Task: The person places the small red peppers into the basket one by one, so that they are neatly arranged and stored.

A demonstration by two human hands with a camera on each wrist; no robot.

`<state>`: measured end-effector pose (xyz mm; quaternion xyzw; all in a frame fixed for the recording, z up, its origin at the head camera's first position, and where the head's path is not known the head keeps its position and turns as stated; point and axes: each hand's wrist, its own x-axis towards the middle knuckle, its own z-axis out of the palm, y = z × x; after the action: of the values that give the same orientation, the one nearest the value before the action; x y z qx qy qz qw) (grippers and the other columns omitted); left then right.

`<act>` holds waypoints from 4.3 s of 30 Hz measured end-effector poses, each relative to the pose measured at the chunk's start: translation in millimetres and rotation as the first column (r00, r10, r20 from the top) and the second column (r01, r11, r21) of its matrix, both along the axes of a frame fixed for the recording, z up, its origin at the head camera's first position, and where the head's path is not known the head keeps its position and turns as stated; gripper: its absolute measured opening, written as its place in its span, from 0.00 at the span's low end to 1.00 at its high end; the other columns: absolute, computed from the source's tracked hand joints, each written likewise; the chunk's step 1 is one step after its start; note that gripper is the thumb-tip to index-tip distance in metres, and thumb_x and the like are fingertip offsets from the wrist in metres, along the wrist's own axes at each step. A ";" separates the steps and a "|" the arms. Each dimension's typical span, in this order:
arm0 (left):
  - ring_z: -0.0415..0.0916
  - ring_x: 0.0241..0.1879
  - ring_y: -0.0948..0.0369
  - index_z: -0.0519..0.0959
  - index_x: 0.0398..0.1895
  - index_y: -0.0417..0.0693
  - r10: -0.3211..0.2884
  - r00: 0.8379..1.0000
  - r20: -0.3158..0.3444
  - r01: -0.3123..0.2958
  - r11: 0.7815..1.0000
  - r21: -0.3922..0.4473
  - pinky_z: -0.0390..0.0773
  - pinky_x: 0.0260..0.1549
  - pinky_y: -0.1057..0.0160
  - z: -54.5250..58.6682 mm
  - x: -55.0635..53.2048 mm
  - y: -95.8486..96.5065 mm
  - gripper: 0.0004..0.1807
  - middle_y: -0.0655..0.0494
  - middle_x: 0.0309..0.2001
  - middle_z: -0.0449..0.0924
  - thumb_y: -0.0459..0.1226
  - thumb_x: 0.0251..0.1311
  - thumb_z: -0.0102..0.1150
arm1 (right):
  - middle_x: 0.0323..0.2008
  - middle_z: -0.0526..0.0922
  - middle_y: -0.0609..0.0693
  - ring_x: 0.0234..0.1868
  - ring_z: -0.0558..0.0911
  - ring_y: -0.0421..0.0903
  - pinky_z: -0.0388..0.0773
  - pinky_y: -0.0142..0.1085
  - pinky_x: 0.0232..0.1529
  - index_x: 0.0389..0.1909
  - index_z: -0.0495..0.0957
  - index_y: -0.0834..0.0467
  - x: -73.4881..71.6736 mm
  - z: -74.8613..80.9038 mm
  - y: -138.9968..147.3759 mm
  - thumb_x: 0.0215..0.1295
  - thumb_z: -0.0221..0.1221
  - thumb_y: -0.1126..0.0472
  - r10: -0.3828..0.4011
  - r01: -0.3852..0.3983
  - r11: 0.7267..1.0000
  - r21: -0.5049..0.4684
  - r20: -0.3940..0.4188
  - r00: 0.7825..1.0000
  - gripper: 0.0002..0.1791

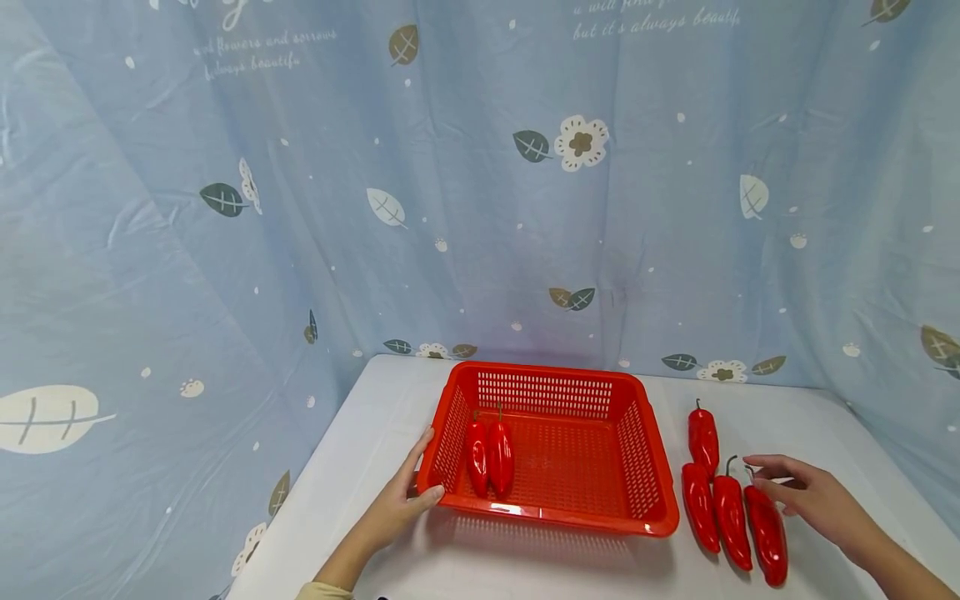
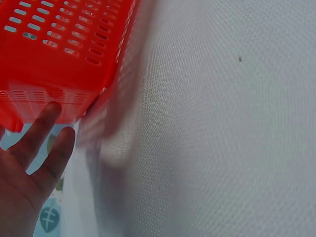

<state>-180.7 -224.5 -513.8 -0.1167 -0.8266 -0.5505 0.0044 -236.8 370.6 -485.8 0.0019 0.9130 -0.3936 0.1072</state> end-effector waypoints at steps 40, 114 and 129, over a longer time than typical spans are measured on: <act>0.72 0.65 0.42 0.48 0.83 0.61 0.009 1.000 0.010 -0.010 0.999 0.034 0.77 0.51 0.66 0.8 2.5 1.1 0.46 0.46 0.81 0.46 0.37 0.67 0.61 | 0.62 0.68 0.78 0.54 0.78 0.66 0.85 0.48 0.44 0.69 0.64 0.72 5.8 -30.5 16.7 0.62 0.69 0.46 -0.067 0.071 0.997 -0.021 0.134 0.989 0.45; 0.73 0.64 0.44 0.47 0.83 0.61 -0.013 1.000 0.020 0.012 0.999 0.050 0.77 0.51 0.66 -1.8 0.8 0.9 0.46 0.45 0.80 0.49 0.35 0.68 0.60 | 0.65 0.69 0.75 0.50 0.81 0.54 0.85 0.50 0.45 0.71 0.68 0.66 14.6 21.1 -43.1 0.63 0.67 0.42 -0.027 0.027 0.998 -0.051 0.016 1.000 0.44; 0.72 0.65 0.43 0.47 0.83 0.63 -0.019 1.000 0.020 0.018 0.998 0.056 0.76 0.51 0.68 -1.7 1.1 0.8 0.46 0.46 0.81 0.47 0.36 0.68 0.60 | 0.66 0.69 0.74 0.51 0.82 0.55 0.85 0.50 0.45 0.72 0.67 0.64 17.2 42.0 -54.8 0.67 0.65 0.44 0.025 -0.028 0.997 -0.070 -0.044 0.999 0.40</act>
<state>-179.6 -223.7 -515.5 -0.1185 -0.8099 -0.5745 -0.0061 -219.6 315.8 -443.8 -0.0224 0.9006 -0.4240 0.0929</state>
